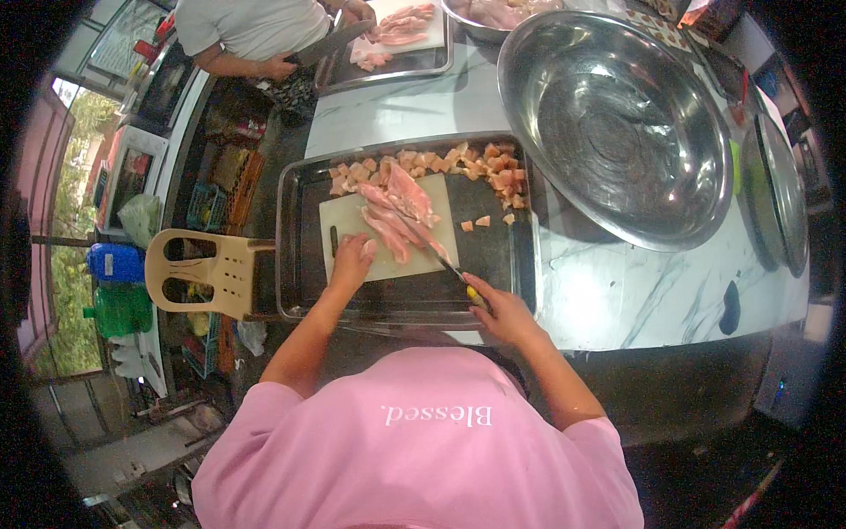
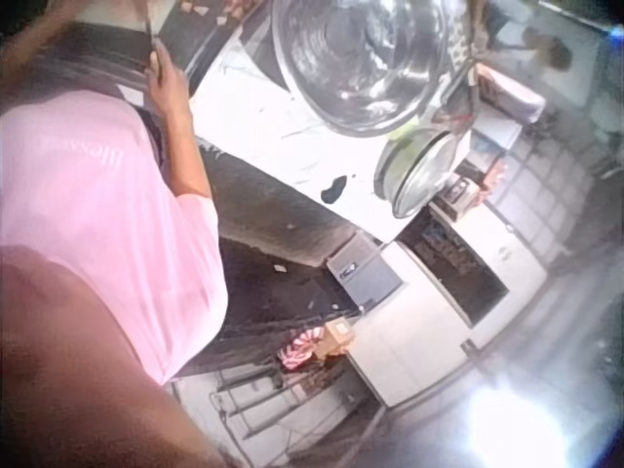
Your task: The person cuts raw meat into small pieces using a knife on a white cutting board. The person holds the meat with one hand and slices it with the other, placing the cut pieces onto a metal tray.
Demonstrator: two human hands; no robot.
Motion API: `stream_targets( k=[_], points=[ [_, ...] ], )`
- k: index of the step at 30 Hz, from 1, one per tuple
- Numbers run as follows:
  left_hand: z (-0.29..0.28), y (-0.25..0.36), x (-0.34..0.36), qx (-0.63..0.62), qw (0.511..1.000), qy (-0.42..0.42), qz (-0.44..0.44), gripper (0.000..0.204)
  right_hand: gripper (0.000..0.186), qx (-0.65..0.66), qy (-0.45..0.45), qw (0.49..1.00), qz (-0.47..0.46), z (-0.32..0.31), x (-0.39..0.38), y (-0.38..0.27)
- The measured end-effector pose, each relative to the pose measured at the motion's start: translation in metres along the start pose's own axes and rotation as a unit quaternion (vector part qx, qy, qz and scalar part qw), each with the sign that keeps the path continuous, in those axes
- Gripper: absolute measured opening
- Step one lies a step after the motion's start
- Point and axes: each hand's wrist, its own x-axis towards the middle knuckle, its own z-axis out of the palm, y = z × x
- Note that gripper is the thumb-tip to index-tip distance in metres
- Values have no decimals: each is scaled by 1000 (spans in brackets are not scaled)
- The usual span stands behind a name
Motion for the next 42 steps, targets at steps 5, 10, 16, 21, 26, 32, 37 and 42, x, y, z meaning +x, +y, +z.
stream_targets(
  k=[5, 10, 16, 21, 26, 32, 37, 42],
  points=[
    [-12, 29, -12, -8, 990, 121, -69, 57, 70, 12, 43, 999, -10, 6, -1, -12],
    [-1, 8, -9, -76, 993, 83, -47, 47, 69, 23, 78, 997, 14, 5, -3, -11],
    [-17, 25, 4, -66, 995, 61, -45, 40, 67, 13, 89, 996, 17, 9, -1, -16],
    [-43, -18, 52, -145, 972, 168, -82, 24, 67, 16, 74, 995, 59, 20, -7, -16],
    [-72, -50, 136, -214, 944, 229, -106, 22, 64, 13, 79, 993, 84, 22, -11, -19],
    [-56, 17, 176, 6, 992, 129, -9, 24, 61, 44, 89, 986, 133, 26, -13, -14],
    [-39, 10, 186, 206, 970, 73, 105, 20, 60, 47, 95, 984, 145, 27, -14, -15],
    [-53, 6, 197, 156, 987, -36, 20, 18, 61, 41, 120, 982, 143, 30, -14, -10]
  ],
)
